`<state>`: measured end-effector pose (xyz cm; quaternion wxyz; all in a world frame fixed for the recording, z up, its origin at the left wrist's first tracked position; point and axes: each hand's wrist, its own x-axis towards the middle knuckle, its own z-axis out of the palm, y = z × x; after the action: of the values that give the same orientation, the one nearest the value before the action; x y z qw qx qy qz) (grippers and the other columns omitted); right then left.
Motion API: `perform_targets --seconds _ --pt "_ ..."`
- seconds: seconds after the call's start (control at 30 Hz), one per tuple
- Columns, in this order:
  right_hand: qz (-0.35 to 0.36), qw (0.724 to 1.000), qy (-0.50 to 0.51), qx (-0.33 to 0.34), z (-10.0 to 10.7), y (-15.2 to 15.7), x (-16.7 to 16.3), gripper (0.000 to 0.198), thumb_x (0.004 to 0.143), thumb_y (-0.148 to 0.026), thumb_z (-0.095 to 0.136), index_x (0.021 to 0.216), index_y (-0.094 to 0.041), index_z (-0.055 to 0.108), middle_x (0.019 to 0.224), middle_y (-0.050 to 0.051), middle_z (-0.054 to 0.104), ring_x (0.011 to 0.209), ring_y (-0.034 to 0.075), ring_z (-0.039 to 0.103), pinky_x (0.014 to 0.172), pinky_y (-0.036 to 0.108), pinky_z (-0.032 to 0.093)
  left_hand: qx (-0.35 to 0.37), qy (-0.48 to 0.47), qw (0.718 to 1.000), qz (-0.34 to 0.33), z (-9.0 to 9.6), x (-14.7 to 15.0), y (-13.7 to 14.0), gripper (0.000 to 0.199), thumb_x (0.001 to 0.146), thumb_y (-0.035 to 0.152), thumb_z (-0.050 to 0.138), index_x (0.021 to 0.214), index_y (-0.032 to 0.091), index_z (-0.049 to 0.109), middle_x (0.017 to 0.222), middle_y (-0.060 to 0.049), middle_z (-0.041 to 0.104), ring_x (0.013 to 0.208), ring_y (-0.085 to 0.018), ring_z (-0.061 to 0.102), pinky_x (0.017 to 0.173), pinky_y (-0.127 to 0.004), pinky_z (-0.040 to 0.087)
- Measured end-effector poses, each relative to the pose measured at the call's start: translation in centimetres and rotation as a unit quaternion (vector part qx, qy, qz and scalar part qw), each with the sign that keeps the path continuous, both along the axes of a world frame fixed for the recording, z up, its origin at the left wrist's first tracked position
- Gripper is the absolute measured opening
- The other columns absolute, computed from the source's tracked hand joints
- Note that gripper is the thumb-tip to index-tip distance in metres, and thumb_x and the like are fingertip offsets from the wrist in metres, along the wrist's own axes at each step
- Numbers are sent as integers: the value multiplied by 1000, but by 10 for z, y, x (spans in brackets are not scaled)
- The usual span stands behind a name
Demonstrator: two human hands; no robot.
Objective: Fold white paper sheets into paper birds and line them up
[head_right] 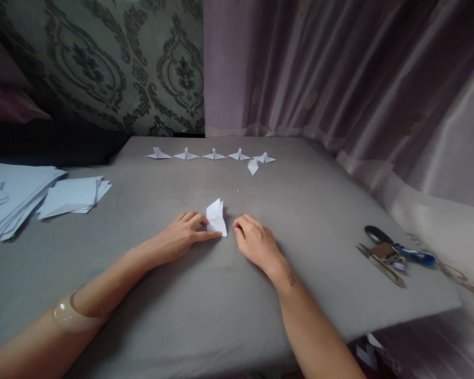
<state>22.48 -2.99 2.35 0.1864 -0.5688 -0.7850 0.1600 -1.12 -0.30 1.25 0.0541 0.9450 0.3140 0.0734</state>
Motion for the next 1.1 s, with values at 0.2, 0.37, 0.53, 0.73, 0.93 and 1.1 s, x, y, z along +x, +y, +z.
perform_targets --seconds 0.2,0.37,0.53,0.73,0.93,1.1 --pt "-26 999 43 7 -6 3 -10 16 87 -18 46 90 -23 61 88 1 64 68 13 56 63 24 40 27 4 1000 0 -6 4 -4 65 81 4 43 132 44 44 106 -8 49 92 -23 45 78 -34 37" --pt "-41 995 87 5 -15 6 -19 13 85 -31 55 91 -22 62 82 1 62 65 12 55 64 24 43 34 -55 998 20 -10 6 -3 40 84 7 41 115 25 59 101 -9 56 89 -21 51 76 -33 40" --pt "-7 995 88 38 -17 4 -25 8 85 -26 57 82 -21 63 82 1 60 67 11 55 64 23 43 50 -163 981 93 -9 6 -2 24 82 9 43 99 18 56 94 -8 59 87 -20 55 77 -32 44" --pt "2 981 3 193 -9 0 -27 24 92 -16 42 93 -21 66 89 7 60 84 17 56 80 30 42 189 -230 936 187 -3 3 -6 48 81 22 56 127 19 42 125 -16 45 118 -29 39 98 -45 33" --pt "63 978 -97 172 -8 -4 -25 27 92 -12 39 92 -20 65 90 7 58 82 17 53 76 30 41 126 -101 987 15 -2 1 -6 22 91 14 41 93 23 62 101 -5 66 106 -22 49 95 -42 24" --pt "46 986 -106 118 -9 -9 -20 22 93 -19 43 94 -22 65 93 5 60 78 15 56 68 27 41 78 -98 992 10 -2 3 -5 24 94 20 40 89 19 63 92 -6 68 99 -21 52 92 -43 25"
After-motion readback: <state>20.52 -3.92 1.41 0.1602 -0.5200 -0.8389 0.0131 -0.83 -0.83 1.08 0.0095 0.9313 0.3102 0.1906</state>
